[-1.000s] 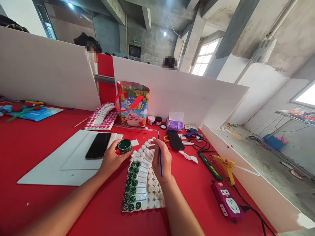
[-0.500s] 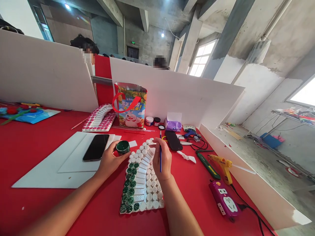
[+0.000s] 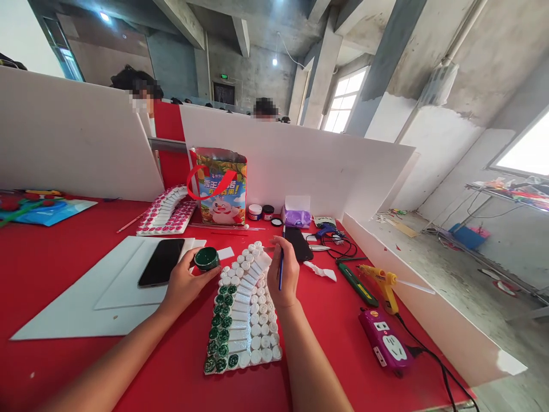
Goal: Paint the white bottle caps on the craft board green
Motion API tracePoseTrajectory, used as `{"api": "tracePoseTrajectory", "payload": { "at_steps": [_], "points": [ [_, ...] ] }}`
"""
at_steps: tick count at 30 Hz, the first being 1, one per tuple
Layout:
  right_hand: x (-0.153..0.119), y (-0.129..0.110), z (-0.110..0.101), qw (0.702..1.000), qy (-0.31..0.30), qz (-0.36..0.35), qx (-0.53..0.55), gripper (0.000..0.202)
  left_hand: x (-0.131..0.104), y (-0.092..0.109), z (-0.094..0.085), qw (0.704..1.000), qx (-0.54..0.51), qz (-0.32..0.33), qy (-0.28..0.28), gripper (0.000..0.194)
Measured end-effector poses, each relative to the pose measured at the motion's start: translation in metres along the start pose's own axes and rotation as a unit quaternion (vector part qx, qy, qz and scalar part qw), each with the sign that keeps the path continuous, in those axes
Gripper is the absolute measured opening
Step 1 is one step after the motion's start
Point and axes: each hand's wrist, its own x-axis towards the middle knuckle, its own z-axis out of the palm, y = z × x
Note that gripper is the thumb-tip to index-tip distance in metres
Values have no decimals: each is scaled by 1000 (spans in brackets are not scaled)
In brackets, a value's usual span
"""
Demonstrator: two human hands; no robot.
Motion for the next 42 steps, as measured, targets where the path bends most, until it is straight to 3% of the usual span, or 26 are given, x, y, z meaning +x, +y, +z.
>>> {"api": "tracePoseTrajectory", "payload": {
  "at_steps": [22, 29, 42],
  "points": [
    [-6, -13, 5, 997, -41, -64, 2, 18, 1, 5, 3, 999, -4, 35, 3, 43],
    [-11, -20, 7, 994, -91, -62, 12, 19, 0, 6, 3, 999, -9, 34, -1, 45],
    [-8, -18, 7, 997, -56, -58, 19, 17, -3, 3, 2, 999, -3, 45, -1, 48]
  ]
}}
